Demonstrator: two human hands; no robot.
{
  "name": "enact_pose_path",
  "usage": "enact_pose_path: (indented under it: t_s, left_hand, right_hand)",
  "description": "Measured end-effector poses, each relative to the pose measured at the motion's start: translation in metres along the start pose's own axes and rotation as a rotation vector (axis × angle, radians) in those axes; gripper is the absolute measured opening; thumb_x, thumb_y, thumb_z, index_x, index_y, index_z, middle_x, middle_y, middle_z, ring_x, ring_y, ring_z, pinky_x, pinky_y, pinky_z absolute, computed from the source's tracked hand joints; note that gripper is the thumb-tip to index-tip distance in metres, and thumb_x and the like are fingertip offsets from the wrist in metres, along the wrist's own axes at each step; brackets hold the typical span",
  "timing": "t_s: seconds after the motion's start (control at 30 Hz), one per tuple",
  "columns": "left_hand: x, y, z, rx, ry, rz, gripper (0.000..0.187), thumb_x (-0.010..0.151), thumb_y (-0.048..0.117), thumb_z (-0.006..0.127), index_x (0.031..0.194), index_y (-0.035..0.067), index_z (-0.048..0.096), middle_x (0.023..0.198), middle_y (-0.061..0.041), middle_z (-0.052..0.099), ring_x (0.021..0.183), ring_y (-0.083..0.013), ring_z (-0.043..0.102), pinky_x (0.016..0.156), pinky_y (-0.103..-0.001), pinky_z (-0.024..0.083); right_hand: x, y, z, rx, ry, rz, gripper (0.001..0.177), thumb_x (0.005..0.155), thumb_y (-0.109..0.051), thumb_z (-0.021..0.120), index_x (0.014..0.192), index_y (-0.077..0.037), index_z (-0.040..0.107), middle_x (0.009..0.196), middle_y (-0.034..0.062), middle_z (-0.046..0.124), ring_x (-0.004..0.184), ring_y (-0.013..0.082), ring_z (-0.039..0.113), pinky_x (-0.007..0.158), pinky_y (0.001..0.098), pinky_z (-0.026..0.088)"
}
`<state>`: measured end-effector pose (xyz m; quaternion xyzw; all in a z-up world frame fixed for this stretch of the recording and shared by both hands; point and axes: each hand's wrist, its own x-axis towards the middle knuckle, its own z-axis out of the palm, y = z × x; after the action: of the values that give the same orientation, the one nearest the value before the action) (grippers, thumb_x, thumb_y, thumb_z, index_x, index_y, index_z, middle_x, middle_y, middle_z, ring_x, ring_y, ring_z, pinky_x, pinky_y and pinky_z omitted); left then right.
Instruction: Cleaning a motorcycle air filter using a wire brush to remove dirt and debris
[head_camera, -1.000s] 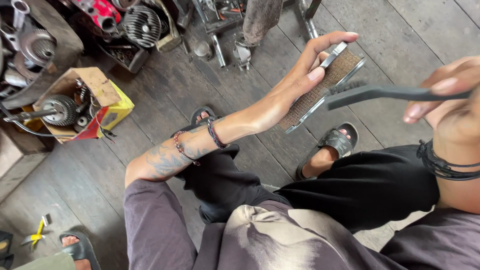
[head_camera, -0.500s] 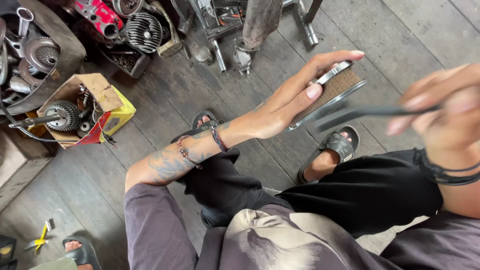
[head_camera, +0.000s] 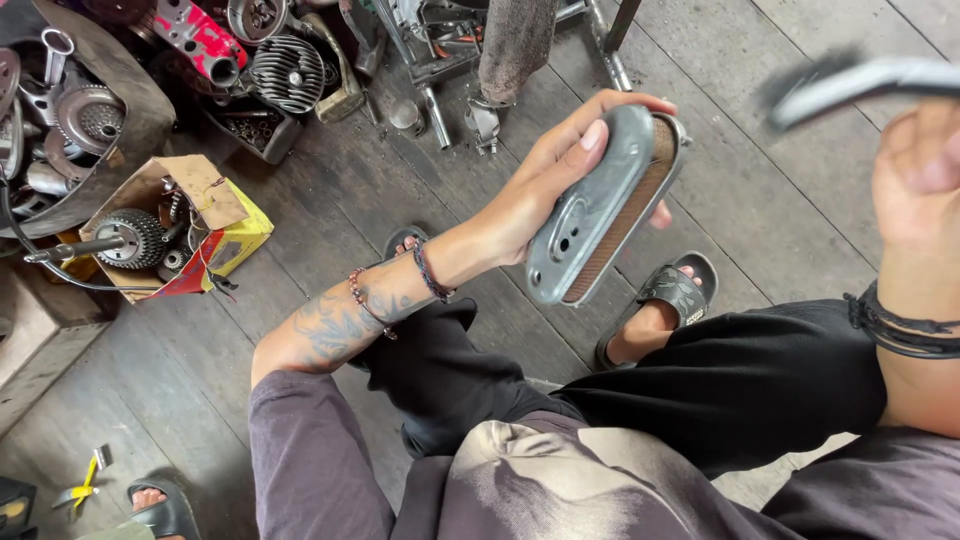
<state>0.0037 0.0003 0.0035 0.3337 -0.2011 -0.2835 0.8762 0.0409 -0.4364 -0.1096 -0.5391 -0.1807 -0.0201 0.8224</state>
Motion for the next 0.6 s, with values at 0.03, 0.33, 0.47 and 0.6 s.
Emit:
enact_pose_path:
  t_s: [0.03, 0.33, 0.47, 0.6]
  left_hand:
    - [-0.001, 0.003, 0.002, 0.111, -0.002, 0.019, 0.058, 0.106, 0.054, 0.058, 0.143, 0.01, 0.054, 0.106, -0.008, 0.062, 0.096, -0.0366, 0.078, 0.085, -0.037, 0.065]
    - [0.001, 0.006, 0.004, 0.338, -0.16, -0.067, 0.056, 0.107, 0.054, 0.055, 0.145, 0.013, 0.055, 0.122, -0.004, 0.066, 0.096, -0.0199, 0.076, 0.086, -0.032, 0.07]
    - [0.0, 0.005, 0.002, 0.493, -0.162, -0.007, 0.057, 0.109, 0.06, 0.048, 0.145, 0.016, 0.056, 0.127, 0.001, 0.069, 0.115, -0.0087, 0.067, 0.104, -0.025, 0.055]
    - [0.002, -0.009, -0.002, 0.402, -0.081, 0.022, 0.049, 0.111, 0.051, 0.052, 0.144, 0.015, 0.057, 0.127, 0.0, 0.067, 0.107, -0.0087, 0.067, 0.095, -0.028, 0.062]
  right_hand:
    - [-0.006, 0.005, -0.004, -0.198, 0.002, -0.014, 0.035, 0.107, -0.042, 0.06, 0.08, -0.022, 0.051, 0.079, -0.0054, 0.046, 0.046, -0.004, 0.032, 0.049, 0.011, 0.028]
    - [0.022, -0.052, 0.159, -0.33, -0.035, 0.07, 0.041, 0.114, -0.059, 0.05, 0.099, -0.021, 0.046, 0.065, -0.0032, 0.043, 0.044, 0.0094, 0.044, 0.037, 0.0199, 0.037]
    - [0.022, -0.051, 0.182, -0.291, -0.259, -0.048, 0.054, 0.113, -0.052, 0.046, 0.085, -0.006, 0.053, 0.06, 0.0068, 0.057, 0.041, 0.013, 0.06, 0.038, 0.0189, 0.053]
    - [0.01, -0.04, 0.149, -0.357, -0.162, -0.109, 0.052, 0.112, -0.064, 0.053, 0.097, -0.015, 0.054, 0.065, 0.0002, 0.054, 0.05, 0.0091, 0.062, 0.043, 0.0178, 0.056]
